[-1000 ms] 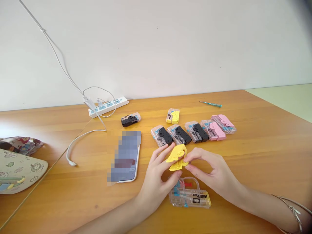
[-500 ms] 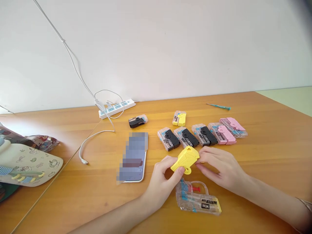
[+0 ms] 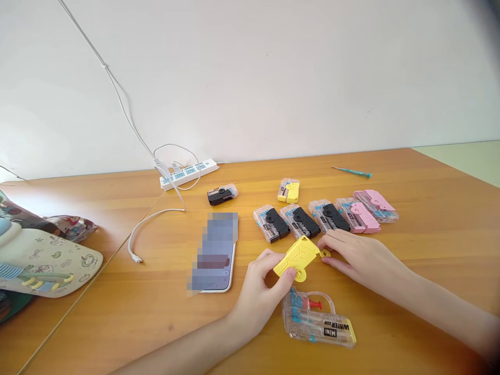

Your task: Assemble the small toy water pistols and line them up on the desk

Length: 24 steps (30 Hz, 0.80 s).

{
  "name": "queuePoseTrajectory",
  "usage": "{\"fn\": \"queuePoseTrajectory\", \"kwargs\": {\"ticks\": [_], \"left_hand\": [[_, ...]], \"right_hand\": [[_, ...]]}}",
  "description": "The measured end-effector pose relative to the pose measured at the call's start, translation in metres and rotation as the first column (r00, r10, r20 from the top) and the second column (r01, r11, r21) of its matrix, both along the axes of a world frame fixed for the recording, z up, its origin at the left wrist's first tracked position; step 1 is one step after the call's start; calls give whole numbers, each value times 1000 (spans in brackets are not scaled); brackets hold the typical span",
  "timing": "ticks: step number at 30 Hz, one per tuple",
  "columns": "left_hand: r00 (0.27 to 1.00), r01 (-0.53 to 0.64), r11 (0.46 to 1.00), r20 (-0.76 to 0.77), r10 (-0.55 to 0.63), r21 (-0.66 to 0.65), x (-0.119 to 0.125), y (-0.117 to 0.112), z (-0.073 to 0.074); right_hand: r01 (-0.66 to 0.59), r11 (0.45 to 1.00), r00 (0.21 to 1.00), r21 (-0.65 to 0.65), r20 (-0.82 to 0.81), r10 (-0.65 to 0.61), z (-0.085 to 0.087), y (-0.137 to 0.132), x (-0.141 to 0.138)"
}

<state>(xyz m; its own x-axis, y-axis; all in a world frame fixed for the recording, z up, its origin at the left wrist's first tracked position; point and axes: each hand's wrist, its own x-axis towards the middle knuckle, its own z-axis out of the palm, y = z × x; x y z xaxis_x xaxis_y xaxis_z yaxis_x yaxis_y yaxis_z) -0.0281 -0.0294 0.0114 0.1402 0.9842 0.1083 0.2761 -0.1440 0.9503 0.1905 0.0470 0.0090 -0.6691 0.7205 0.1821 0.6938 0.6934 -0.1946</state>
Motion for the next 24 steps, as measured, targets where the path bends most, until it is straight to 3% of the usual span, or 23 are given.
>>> {"fn": "queuePoseTrajectory", "kwargs": {"ticks": [7, 14, 16, 21, 24], "left_hand": [[1000, -9, 1000, -10, 9, -13, 0, 0, -2], [997, -39, 998, -69, 36, -48, -1, 1, -5], [997, -24, 999, -80, 21, -37, 0, 1, -4], [992, -48, 999, -115, 45, -25, 2, 1, -5], [988, -31, 999, -155, 29, -9, 3, 1, -7]], "right_hand": [[54, 954, 986, -295, -138, -98, 8, -2, -6], [-127, 798, 840, -589, -492, -230, 20, -31, -26], [-148, 761, 790, -632, -538, -293, 18, -39, -32], [-168, 735, 665, -657, -626, -407, 6, -48, -42], [-180, 708, 635, -683, -630, -446, 2, -50, -46]]}}
